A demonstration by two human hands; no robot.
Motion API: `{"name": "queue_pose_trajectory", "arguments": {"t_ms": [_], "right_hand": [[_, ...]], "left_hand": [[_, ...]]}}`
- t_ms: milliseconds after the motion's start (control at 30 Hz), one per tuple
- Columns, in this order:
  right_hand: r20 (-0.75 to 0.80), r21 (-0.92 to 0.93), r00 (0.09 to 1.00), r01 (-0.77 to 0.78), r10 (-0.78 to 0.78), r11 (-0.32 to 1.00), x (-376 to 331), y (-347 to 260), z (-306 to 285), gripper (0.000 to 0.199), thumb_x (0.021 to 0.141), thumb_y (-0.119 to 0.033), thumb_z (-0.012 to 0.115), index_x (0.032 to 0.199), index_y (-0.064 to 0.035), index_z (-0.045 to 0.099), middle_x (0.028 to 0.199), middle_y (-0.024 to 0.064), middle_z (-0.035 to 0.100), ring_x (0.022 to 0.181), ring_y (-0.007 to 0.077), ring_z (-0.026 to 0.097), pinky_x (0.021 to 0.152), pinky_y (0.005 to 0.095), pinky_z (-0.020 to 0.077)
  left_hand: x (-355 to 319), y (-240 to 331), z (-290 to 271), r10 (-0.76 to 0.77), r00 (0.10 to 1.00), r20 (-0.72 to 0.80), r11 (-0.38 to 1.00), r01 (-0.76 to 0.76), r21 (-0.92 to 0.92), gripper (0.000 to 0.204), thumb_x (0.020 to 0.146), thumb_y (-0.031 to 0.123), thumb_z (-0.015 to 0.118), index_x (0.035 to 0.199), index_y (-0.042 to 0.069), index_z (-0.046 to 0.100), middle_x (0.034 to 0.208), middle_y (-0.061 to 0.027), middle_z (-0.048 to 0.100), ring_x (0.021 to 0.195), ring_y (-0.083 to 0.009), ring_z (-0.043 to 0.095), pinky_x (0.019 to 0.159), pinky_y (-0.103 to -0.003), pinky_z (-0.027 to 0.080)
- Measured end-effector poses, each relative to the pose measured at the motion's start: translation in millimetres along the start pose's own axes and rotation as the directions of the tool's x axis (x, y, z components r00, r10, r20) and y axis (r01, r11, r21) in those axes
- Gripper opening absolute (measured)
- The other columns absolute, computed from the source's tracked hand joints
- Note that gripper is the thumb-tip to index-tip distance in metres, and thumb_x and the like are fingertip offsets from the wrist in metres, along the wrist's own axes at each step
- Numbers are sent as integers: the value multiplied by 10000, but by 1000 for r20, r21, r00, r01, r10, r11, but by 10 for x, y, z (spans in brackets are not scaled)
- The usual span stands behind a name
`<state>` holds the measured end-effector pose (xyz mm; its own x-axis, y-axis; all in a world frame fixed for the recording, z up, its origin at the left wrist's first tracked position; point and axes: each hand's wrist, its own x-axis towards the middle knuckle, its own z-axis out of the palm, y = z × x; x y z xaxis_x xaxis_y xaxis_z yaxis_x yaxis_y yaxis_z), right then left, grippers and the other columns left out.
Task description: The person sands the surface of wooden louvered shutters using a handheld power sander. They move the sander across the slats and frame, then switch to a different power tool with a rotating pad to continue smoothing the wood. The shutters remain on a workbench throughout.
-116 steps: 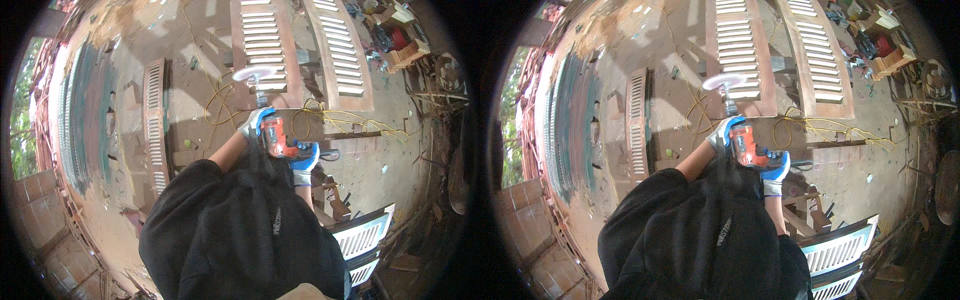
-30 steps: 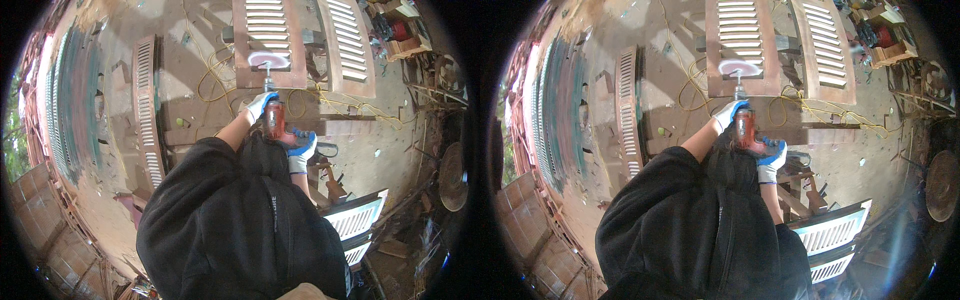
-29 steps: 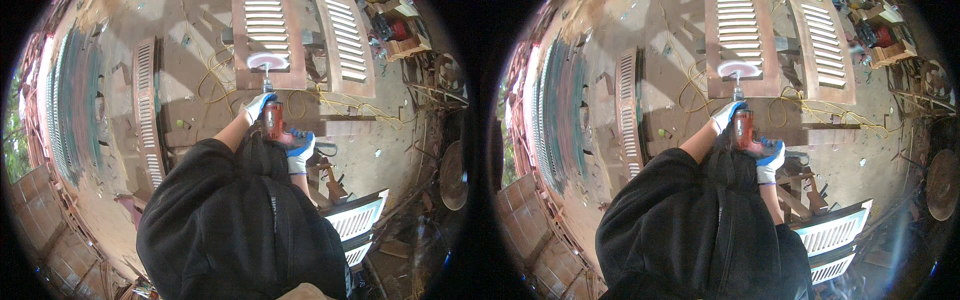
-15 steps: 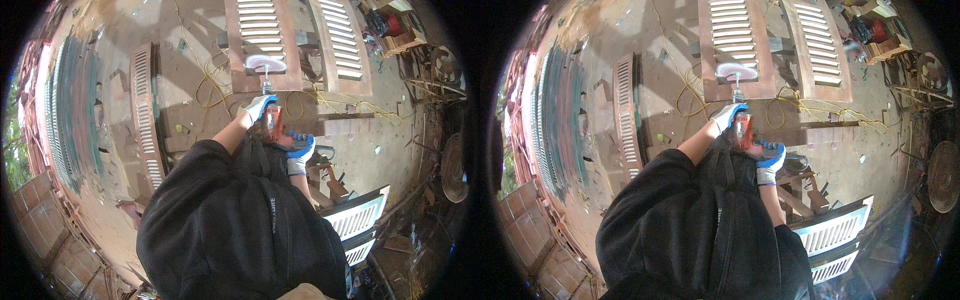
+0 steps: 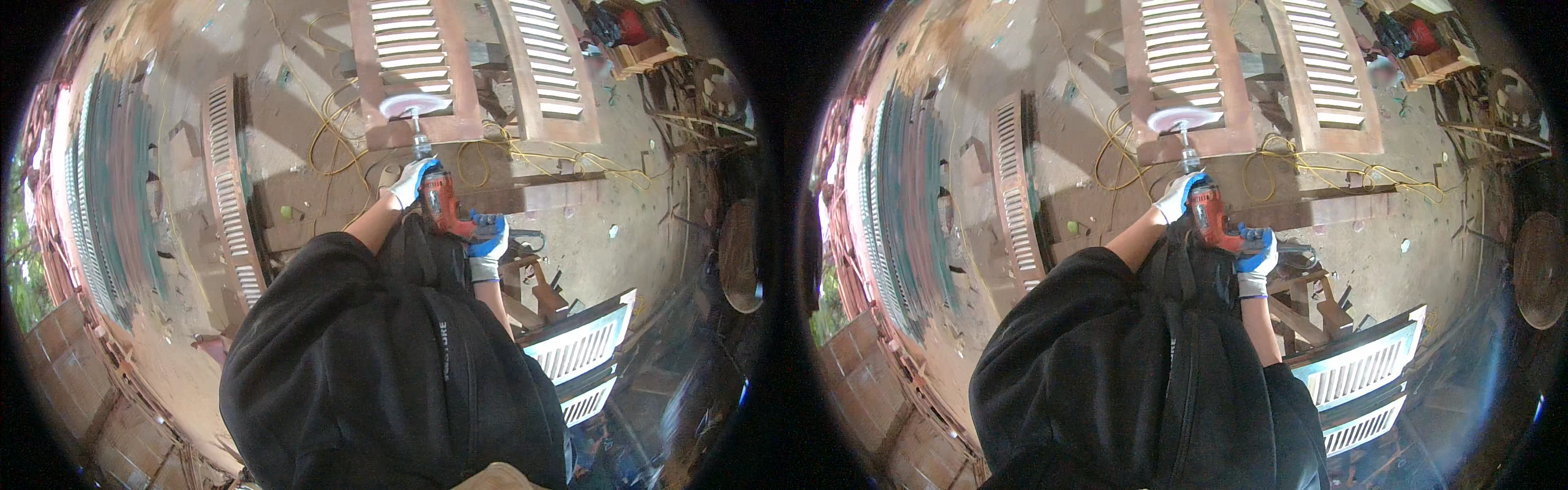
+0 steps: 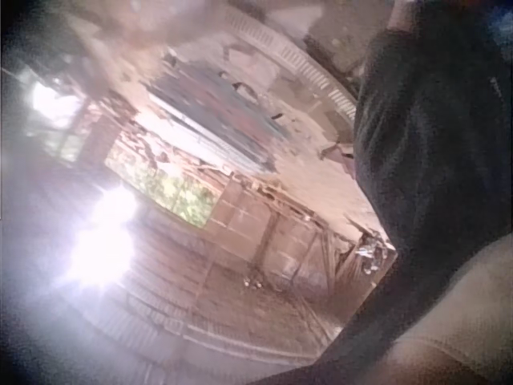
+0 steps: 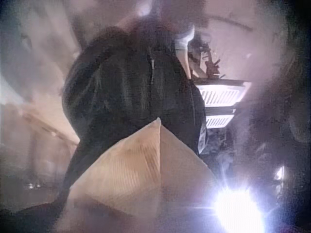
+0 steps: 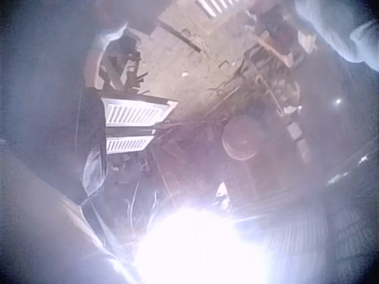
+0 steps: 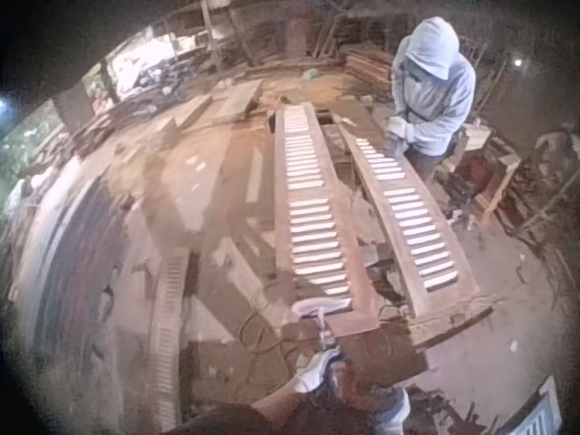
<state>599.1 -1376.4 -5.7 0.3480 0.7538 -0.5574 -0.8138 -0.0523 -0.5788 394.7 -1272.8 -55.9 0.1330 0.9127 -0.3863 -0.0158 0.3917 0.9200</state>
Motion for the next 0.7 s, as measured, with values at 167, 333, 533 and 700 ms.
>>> {"name": "queue_pose_trajectory", "arguments": {"t_ms": [167,333,533,700], "right_hand": [[53,-60,993,112,-109,992,15,-46,-42,260,923,-209,559,747,-18,568,718,94,571,678,233,554,857,533,497],[10,-198,963,267,-270,943,35,-298,56,248,927,-188,541,734,-34,562,707,92,566,647,226,540,838,524,503],[138,29,963,228,-230,973,94,-327,226,246,922,-189,543,729,-39,559,704,88,551,660,229,542,818,526,504],[25,-15,987,161,-160,987,72,-79,197,224,894,-187,584,735,-30,566,706,86,555,656,221,545,804,529,506]], "left_hand": [[136,-42,134,-443,894,66,758,413,-506,225,922,297,588,1028,119,675,962,-24,680,848,-156,630,761,-328,511],[383,163,479,-537,832,135,716,535,-448,196,892,324,620,917,139,679,828,-11,674,698,-158,618,648,-338,507],[566,271,477,-495,868,36,772,459,-439,173,876,299,641,882,129,672,775,-3,659,650,-157,612,601,-345,509],[353,284,215,-538,839,-79,765,447,-464,153,857,263,667,886,114,675,790,-30,669,644,-169,621,617,-353,521]]}}
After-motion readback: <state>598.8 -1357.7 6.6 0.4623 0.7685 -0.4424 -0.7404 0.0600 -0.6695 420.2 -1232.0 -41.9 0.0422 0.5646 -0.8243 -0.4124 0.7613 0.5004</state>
